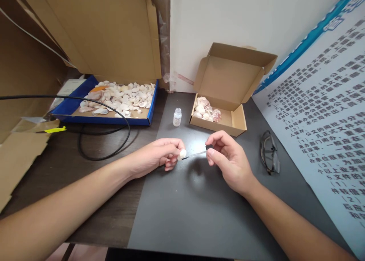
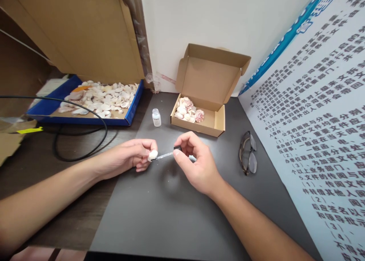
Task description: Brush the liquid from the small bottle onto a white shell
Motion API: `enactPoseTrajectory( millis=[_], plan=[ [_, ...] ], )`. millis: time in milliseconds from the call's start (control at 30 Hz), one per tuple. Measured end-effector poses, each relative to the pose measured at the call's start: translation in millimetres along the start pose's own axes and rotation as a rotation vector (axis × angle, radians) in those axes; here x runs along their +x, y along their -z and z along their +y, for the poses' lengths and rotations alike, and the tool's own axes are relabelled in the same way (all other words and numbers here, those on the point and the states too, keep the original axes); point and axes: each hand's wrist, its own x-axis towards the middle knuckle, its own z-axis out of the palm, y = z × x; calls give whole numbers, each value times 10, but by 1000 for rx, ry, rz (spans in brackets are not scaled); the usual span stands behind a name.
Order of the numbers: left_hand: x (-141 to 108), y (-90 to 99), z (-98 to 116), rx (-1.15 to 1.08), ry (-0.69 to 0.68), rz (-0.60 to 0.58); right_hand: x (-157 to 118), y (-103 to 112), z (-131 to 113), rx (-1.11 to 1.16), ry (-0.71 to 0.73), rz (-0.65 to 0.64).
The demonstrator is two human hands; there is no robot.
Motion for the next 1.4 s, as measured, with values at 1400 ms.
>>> enactPoseTrajectory(
  millis=[1400],
  plan=[
    [21,48,-59,-4,-39,-47,-6,-13,47,-93,93,43]
  ],
)
